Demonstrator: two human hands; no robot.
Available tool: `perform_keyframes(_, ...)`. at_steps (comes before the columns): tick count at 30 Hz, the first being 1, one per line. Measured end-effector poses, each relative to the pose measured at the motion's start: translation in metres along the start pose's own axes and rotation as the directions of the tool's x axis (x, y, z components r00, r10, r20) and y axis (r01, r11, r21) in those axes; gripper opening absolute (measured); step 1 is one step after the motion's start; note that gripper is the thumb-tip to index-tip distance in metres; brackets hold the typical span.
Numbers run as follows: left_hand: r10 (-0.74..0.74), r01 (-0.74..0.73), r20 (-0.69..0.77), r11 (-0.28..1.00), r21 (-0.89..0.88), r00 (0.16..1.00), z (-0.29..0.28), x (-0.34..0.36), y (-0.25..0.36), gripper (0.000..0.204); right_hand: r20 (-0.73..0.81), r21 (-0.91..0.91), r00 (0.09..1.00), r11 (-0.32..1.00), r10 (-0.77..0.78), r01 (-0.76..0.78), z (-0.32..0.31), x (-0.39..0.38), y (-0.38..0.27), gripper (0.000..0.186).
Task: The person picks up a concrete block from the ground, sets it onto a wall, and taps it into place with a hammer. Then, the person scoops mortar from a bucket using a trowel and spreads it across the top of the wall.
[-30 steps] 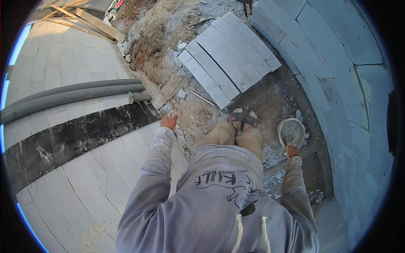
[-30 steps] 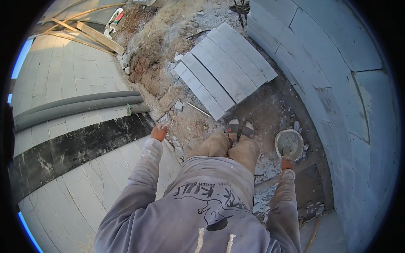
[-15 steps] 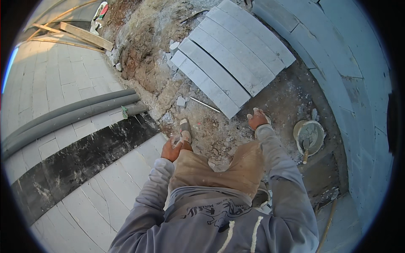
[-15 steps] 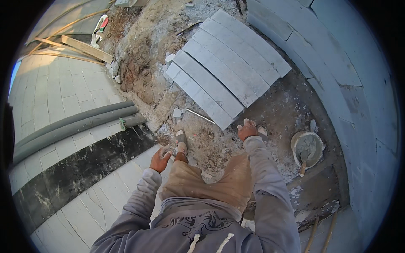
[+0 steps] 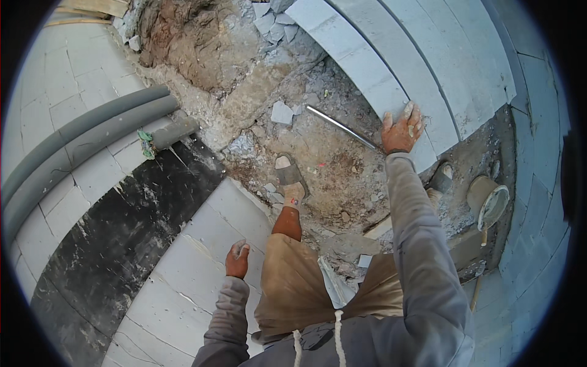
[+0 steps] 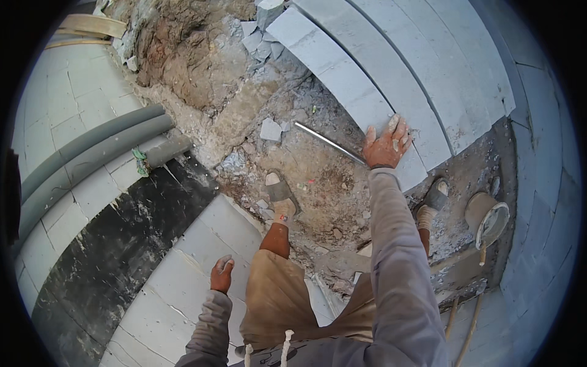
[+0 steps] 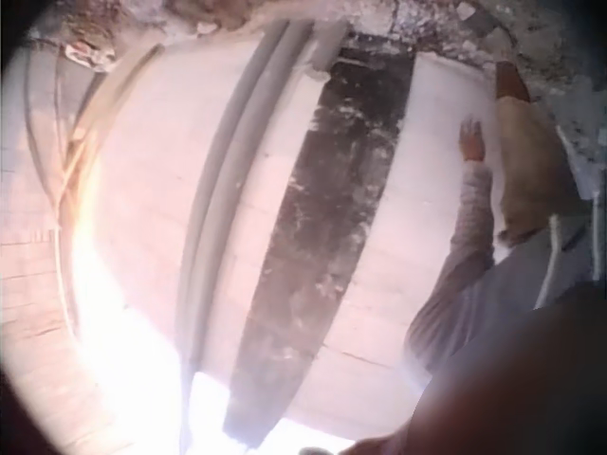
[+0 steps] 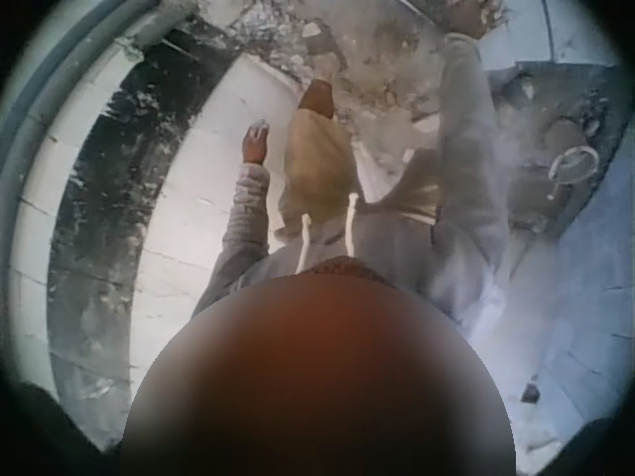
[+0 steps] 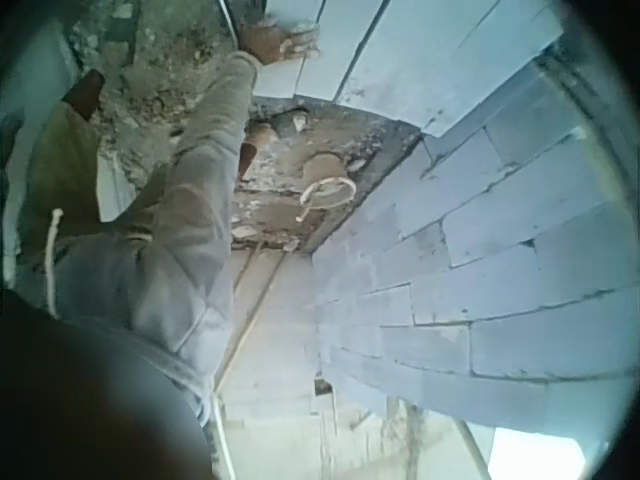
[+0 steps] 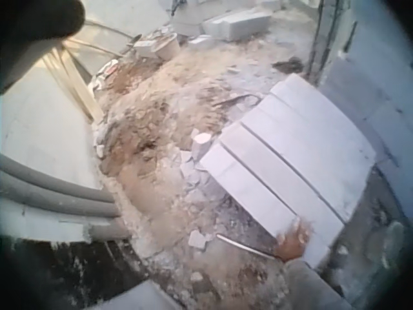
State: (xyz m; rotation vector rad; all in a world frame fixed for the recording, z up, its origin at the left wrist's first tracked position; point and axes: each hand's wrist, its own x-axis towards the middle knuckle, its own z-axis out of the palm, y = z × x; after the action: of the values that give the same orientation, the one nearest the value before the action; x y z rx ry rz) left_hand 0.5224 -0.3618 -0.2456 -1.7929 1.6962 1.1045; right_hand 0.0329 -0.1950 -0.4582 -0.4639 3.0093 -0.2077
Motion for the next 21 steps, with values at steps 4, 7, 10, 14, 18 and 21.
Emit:
perform_keyframes(4, -0.155, 0.154, 0.002, 0.984, -0.084, 0.988, -0.010, 0.019, -0.042, 0.038, 0.034, -0.060, 0.998, 0.997, 0.052, -0.050, 0.003, -0.006, -0.011, 0.073)
perform_keyframes(7, -0.143, 0.147, 0.035, 0.978, -0.152, 0.989, 0.012, 0.029, -0.040, 0.040, 0.135, -0.035, 0.986, 0.995, 0.092, -0.088, -0.013, -0.017, -0.034, 0.071)
perform_keyframes(10, -0.063, 0.084, 0.102, 0.973, -0.214, 0.993, 0.042, 0.026, -0.003, 0.041, 0.201, 0.063, 0.980, 0.998, 0.012, -0.025, -0.018, -0.062, -0.052, 0.065)
perform_keyframes(14, 0.021, 0.041, 0.234, 0.965, -0.259, 0.972, 0.056, 0.003, 0.095, 0.040, 0.533, 0.153, 0.839, 0.988, -0.112, 0.034, -0.005, -0.162, -0.060, 0.063)
perform_keyframes(18, 0.047, 0.002, 0.227, 0.977, -0.212, 0.973, 0.064, 0.018, 0.097, 0.041, 0.680, 0.206, 0.732, 0.967, -0.031, -0.150, 0.004, -0.231, -0.024, 0.057)
perform_keyframes(21, 0.129, -0.116, 0.108, 0.986, -0.118, 0.986, 0.069, 0.059, 0.059, 0.041, 0.750, 0.079, 0.661, 0.992, 0.006, -0.098, 0.006, -0.243, 0.004, 0.055)
